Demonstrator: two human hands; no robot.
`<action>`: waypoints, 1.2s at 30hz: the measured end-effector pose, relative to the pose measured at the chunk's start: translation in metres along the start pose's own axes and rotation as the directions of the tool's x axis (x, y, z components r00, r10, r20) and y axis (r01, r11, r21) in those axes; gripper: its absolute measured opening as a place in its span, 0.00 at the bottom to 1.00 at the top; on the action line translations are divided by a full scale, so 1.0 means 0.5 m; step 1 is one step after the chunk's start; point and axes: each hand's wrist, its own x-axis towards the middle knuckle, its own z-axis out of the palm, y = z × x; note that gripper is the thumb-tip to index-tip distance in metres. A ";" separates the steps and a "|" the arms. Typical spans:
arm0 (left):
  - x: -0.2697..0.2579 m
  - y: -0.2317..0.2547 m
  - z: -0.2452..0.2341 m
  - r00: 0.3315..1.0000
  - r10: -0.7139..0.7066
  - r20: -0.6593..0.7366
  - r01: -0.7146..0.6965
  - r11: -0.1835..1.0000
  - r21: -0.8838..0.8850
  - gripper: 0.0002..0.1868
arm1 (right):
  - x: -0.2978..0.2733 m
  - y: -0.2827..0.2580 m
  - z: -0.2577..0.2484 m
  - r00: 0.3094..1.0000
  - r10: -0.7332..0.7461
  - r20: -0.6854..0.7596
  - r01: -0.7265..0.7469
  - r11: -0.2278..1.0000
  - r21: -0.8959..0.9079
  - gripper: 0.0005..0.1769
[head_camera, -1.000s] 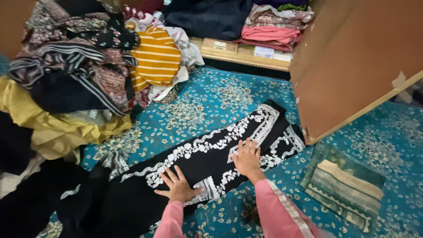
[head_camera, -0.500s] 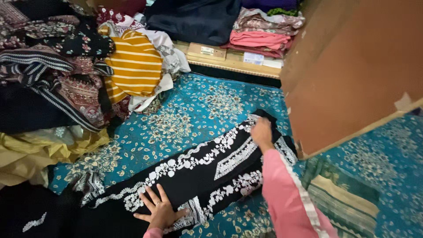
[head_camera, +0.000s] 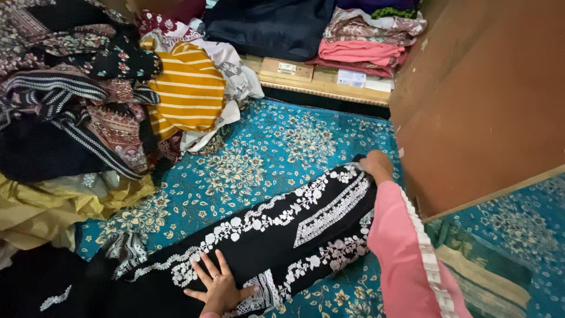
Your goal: The person folds several garments on a patterned blue carpet in front of an open wardrobe. They fold a striped scarf, a black embroidered top, and a floral-patterned dress, placing each folded item to the side.
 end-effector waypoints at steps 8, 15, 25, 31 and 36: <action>0.012 0.001 0.005 0.999 -0.012 0.040 0.013 1.000 -0.008 0.88 | 0.035 0.077 0.063 0.876 -0.019 -0.482 -0.019 0.997 -0.074 0.17; 0.016 -0.001 0.006 0.998 -0.043 0.037 0.043 0.999 0.006 0.88 | -0.080 0.010 0.020 0.689 -0.466 -0.556 0.375 0.885 -0.277 0.10; 0.009 0.005 0.000 0.998 -0.053 0.037 0.053 0.999 0.005 0.89 | -0.262 0.017 0.046 0.806 -0.278 -0.522 0.239 0.961 -0.141 0.39; 0.000 -0.001 -0.001 1.000 -0.025 0.009 0.025 1.000 0.017 0.88 | -0.338 -0.044 0.060 0.897 -0.358 -0.258 0.319 0.930 -0.180 0.38; -0.016 0.001 0.001 0.999 0.001 -0.046 -0.002 1.000 -0.009 0.88 | -0.554 -0.188 0.112 0.866 -0.496 -0.060 0.485 0.863 -0.141 0.42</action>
